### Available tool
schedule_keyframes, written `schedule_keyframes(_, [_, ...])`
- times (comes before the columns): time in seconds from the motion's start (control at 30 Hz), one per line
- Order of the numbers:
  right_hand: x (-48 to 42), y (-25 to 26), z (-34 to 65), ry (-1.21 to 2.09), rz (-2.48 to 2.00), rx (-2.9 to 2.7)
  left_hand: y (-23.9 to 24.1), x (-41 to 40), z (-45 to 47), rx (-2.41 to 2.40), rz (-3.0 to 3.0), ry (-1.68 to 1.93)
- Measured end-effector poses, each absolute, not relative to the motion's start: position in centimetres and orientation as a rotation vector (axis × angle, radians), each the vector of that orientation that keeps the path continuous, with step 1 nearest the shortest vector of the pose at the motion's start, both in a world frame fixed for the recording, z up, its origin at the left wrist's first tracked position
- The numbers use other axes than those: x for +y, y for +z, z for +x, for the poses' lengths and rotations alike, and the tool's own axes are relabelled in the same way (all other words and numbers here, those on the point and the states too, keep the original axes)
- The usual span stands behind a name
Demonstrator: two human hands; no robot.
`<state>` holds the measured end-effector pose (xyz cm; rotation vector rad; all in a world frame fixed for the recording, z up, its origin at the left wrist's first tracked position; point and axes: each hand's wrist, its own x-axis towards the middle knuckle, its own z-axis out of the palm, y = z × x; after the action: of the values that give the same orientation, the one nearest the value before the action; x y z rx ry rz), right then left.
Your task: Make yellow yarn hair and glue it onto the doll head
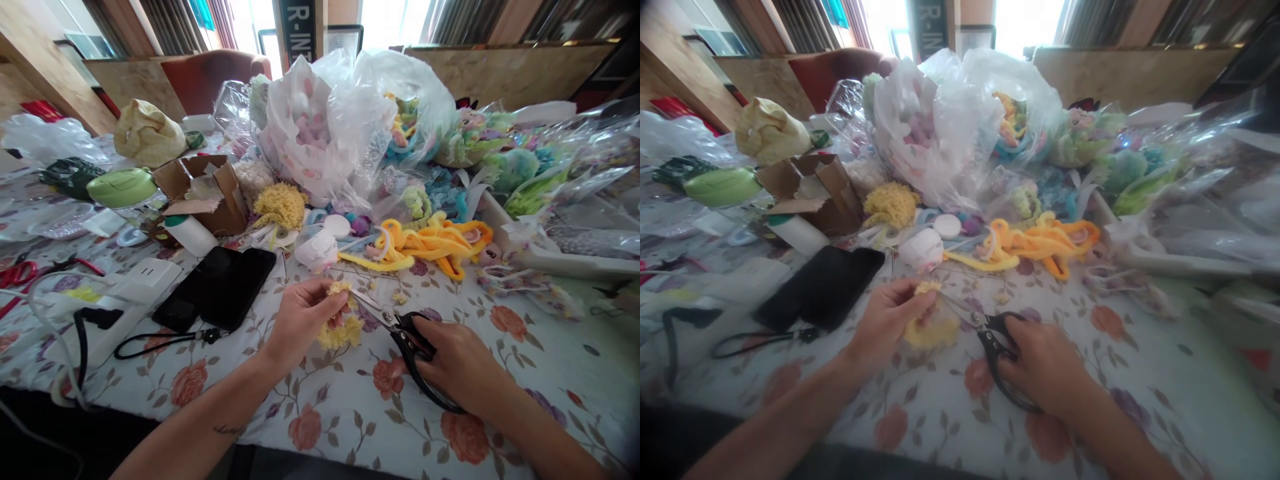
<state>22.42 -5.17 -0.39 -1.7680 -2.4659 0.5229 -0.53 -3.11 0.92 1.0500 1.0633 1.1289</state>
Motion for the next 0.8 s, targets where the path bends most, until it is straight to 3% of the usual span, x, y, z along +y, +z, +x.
schedule_keyframes(0.43, [-5.27, -0.66, 22.52, 0.582, -1.745, -2.507, 0.82, -3.11, -0.58, 1.085, 1.114, 1.116])
schedule_keyframes(0.8, [-5.20, -0.63, 22.31, 0.397, -1.749, -2.498, 0.98, -3.12, -0.59, 1.120, 1.077, 1.080])
